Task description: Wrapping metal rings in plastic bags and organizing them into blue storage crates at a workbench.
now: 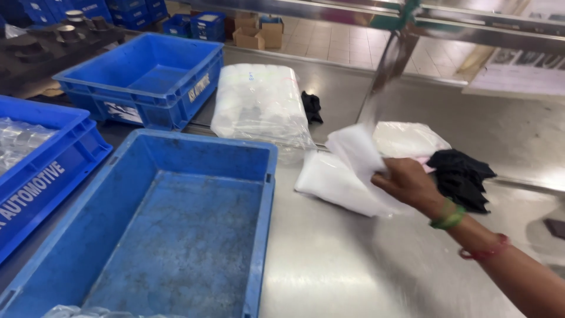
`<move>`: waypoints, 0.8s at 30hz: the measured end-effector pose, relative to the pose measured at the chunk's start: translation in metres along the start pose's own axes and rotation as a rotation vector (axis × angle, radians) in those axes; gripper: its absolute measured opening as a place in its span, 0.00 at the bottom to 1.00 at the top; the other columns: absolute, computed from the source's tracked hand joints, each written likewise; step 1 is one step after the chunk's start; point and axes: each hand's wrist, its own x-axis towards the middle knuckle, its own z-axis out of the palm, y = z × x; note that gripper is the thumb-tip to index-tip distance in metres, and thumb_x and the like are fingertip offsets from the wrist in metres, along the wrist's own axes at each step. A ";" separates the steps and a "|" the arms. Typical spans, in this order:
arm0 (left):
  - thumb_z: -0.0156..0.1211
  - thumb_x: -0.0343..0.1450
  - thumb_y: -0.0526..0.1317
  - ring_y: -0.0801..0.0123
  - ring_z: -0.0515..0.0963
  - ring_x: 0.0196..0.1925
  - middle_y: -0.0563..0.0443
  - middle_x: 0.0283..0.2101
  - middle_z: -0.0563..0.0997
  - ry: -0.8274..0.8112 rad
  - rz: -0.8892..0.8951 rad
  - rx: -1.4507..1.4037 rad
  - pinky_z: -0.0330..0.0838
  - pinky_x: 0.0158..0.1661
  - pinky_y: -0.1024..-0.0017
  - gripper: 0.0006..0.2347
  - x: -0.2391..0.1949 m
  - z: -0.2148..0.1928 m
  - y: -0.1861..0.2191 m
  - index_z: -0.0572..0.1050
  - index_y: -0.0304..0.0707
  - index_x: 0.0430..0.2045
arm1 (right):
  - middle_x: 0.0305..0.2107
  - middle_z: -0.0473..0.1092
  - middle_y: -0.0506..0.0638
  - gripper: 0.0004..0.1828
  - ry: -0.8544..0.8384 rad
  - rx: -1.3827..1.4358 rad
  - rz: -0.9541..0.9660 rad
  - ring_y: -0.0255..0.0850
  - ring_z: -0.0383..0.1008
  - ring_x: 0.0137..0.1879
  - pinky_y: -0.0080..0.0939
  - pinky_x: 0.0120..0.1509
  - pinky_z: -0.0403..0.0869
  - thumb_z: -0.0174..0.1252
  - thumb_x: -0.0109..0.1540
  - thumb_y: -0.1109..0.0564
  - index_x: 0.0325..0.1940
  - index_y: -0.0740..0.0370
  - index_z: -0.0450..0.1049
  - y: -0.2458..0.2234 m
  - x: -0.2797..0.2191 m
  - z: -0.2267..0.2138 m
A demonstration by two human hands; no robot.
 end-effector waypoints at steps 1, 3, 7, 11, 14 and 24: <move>0.38 0.67 0.60 0.60 0.81 0.39 0.50 0.48 0.84 -0.006 -0.018 -0.013 0.74 0.40 0.63 0.29 -0.005 0.011 0.009 0.76 0.44 0.53 | 0.23 0.75 0.55 0.13 -0.007 0.006 0.009 0.44 0.74 0.29 0.45 0.37 0.75 0.64 0.62 0.51 0.37 0.65 0.76 -0.001 -0.016 -0.011; 0.38 0.67 0.61 0.60 0.81 0.39 0.50 0.48 0.84 -0.025 -0.067 -0.032 0.74 0.39 0.63 0.29 -0.023 0.030 0.024 0.76 0.44 0.53 | 0.23 0.77 0.51 0.11 -0.098 0.572 0.099 0.35 0.75 0.28 0.39 0.33 0.76 0.63 0.60 0.56 0.39 0.67 0.81 -0.001 -0.056 -0.031; 0.38 0.67 0.61 0.60 0.81 0.39 0.50 0.48 0.84 -0.067 -0.169 -0.067 0.74 0.39 0.63 0.29 -0.098 0.105 0.254 0.76 0.44 0.53 | 0.28 0.80 0.49 0.10 -0.211 1.119 0.107 0.30 0.77 0.31 0.33 0.35 0.78 0.63 0.56 0.62 0.38 0.72 0.82 0.008 -0.141 -0.027; 0.36 0.68 0.65 0.63 0.82 0.42 0.48 0.48 0.84 -0.213 -0.138 -0.136 0.75 0.41 0.67 0.33 -0.210 0.156 0.431 0.76 0.41 0.53 | 0.29 0.81 0.54 0.15 -0.566 1.511 0.193 0.35 0.78 0.29 0.34 0.34 0.77 0.64 0.52 0.63 0.39 0.78 0.82 -0.021 -0.193 -0.022; 0.44 0.68 0.63 0.65 0.83 0.42 0.42 0.44 0.84 -0.456 -0.063 -0.117 0.78 0.42 0.72 0.33 -0.222 0.169 0.452 0.77 0.32 0.52 | 0.29 0.81 0.57 0.19 -0.757 1.614 0.197 0.36 0.78 0.28 0.35 0.32 0.77 0.64 0.52 0.62 0.41 0.81 0.81 -0.031 -0.213 -0.003; 0.67 0.61 0.40 0.57 0.86 0.23 0.32 0.28 0.86 -0.141 -0.138 0.041 0.82 0.25 0.64 0.20 -0.238 0.135 0.420 0.79 0.20 0.42 | 0.45 0.74 0.66 0.35 -0.406 1.720 0.133 0.51 0.76 0.52 0.49 0.55 0.80 0.69 0.54 0.52 0.59 0.76 0.70 -0.020 -0.259 0.063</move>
